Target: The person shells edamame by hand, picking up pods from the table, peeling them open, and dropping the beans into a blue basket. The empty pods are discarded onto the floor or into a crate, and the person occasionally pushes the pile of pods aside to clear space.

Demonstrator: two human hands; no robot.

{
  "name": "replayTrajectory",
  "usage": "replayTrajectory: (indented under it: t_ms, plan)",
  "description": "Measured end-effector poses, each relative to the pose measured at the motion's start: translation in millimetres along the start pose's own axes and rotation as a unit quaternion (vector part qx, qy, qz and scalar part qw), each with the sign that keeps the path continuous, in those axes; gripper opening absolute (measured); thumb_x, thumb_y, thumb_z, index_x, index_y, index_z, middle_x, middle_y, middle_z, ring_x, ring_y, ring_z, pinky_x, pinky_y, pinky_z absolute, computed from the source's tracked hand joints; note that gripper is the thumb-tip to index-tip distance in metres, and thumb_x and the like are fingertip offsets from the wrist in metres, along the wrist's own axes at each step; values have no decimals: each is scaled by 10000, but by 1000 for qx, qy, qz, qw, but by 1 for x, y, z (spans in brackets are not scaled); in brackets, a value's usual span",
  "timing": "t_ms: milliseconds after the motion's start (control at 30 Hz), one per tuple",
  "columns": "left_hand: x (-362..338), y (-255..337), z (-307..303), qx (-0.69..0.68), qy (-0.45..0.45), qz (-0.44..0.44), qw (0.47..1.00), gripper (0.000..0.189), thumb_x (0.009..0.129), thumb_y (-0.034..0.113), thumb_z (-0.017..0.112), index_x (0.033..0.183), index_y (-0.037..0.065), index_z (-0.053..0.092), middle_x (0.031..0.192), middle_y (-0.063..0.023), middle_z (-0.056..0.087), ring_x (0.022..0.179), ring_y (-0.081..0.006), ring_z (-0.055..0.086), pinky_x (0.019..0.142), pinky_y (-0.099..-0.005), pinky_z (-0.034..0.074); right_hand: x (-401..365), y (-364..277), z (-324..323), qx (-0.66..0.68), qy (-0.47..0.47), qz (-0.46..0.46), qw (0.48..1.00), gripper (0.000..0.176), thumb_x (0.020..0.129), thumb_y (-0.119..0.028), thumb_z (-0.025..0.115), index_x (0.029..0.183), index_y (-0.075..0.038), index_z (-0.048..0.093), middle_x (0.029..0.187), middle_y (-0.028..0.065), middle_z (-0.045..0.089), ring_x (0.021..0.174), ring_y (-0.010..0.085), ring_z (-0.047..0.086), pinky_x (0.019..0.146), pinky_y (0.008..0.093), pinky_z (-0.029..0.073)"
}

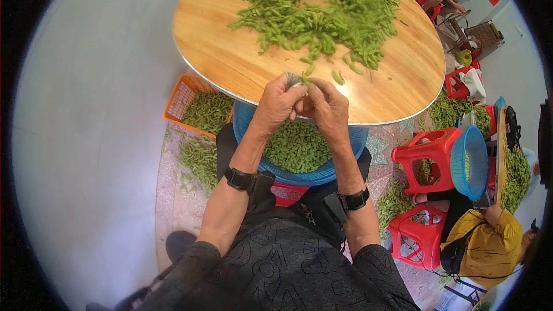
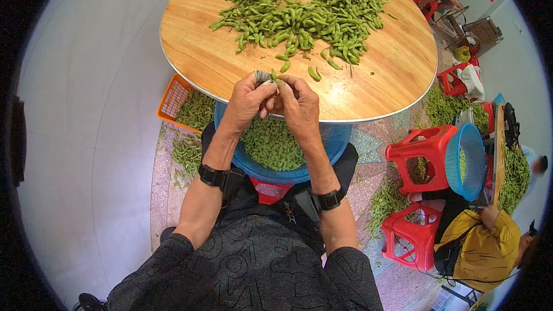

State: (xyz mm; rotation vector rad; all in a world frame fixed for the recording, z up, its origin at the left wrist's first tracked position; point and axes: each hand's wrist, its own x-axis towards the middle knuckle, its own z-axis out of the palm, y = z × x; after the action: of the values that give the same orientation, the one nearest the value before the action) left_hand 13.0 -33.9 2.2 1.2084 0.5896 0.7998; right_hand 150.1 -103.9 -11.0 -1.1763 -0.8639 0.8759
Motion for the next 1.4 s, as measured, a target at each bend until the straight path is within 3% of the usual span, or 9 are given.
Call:
replayTrajectory:
  t_ms: [200, 300, 367, 467, 800, 900, 1133, 1167, 1400]
  plan:
    - [-4, -1, 5, 34, 25, 14, 999, 150, 1008, 165, 632, 956, 32, 586, 688, -4, 604, 512, -60, 530, 459, -214, 431, 3, -5, -8, 48, -16, 69, 996, 269, 1036, -151, 669, 1197, 62, 698, 925, 53, 711, 772, 104, 667, 697, 262, 563]
    - [-3, 1, 2, 58, 3, -6, 998, 161, 1040, 182, 607, 968, 38, 601, 702, -10, 618, 518, -71, 550, 462, -215, 437, 5, -2, -12, -98, -20, -39, 994, 241, 1024, -138, 674, 1176, 45, 711, 971, 67, 680, 825, 141, 673, 719, 298, 558]
    - [-2, 2, 3, 57, 3, -11, 998, 160, 1039, 183, 604, 967, 40, 603, 698, -13, 621, 517, -73, 553, 465, -219, 441, 0, -11, -10, -271, 3, -190, 943, 210, 997, -103, 673, 1152, 30, 721, 991, 112, 639, 878, 225, 673, 755, 352, 551]
    - [-2, 4, 2, 50, 0, -18, 999, 158, 1035, 182, 604, 959, 43, 606, 687, -18, 626, 514, -77, 558, 469, -222, 446, -3, -24, -6, -405, 6, -277, 871, 207, 952, -53, 670, 1140, 18, 719, 974, 155, 632, 896, 312, 663, 766, 396, 549]
    - [-1, 8, -1, 57, -13, -41, 997, 138, 1017, 173, 625, 949, 53, 621, 676, -6, 617, 511, -67, 541, 464, -205, 421, 6, -36, -10, -498, -88, -253, 825, 177, 918, -43, 662, 1078, 35, 658, 991, 192, 620, 923, 393, 649, 793, 450, 537]
    - [-1, 8, -4, 36, -26, -33, 998, 133, 1019, 173, 626, 957, 55, 626, 678, -1, 614, 511, -59, 529, 462, -203, 416, 6, -31, -10, -417, -68, -236, 875, 178, 943, -45, 640, 1098, 39, 668, 985, 196, 633, 897, 381, 659, 783, 418, 546]
    - [-1, 9, -2, 47, -32, -32, 998, 130, 992, 170, 632, 968, 42, 627, 670, 5, 600, 506, -59, 518, 459, -216, 407, 9, -15, -23, -127, -89, -31, 987, 264, 1032, -149, 642, 1198, 49, 692, 944, 83, 722, 818, 144, 697, 720, 286, 563]
    - [-2, 9, -2, 43, -29, -29, 998, 129, 994, 169, 633, 970, 43, 628, 667, 6, 598, 502, -59, 514, 454, -215, 403, 8, -17, -23, -32, -101, 47, 993, 278, 1036, -176, 656, 1200, 45, 699, 925, 54, 730, 788, 107, 692, 689, 260, 565]
    - [0, 9, -4, 49, -33, -40, 997, 124, 1010, 166, 640, 948, 59, 631, 671, 4, 611, 502, -52, 524, 442, -196, 404, 12, -34, -33, -12, -106, 150, 983, 293, 1025, -213, 693, 1217, 7, 715, 913, 54, 755, 730, 86, 694, 653, 225, 567]
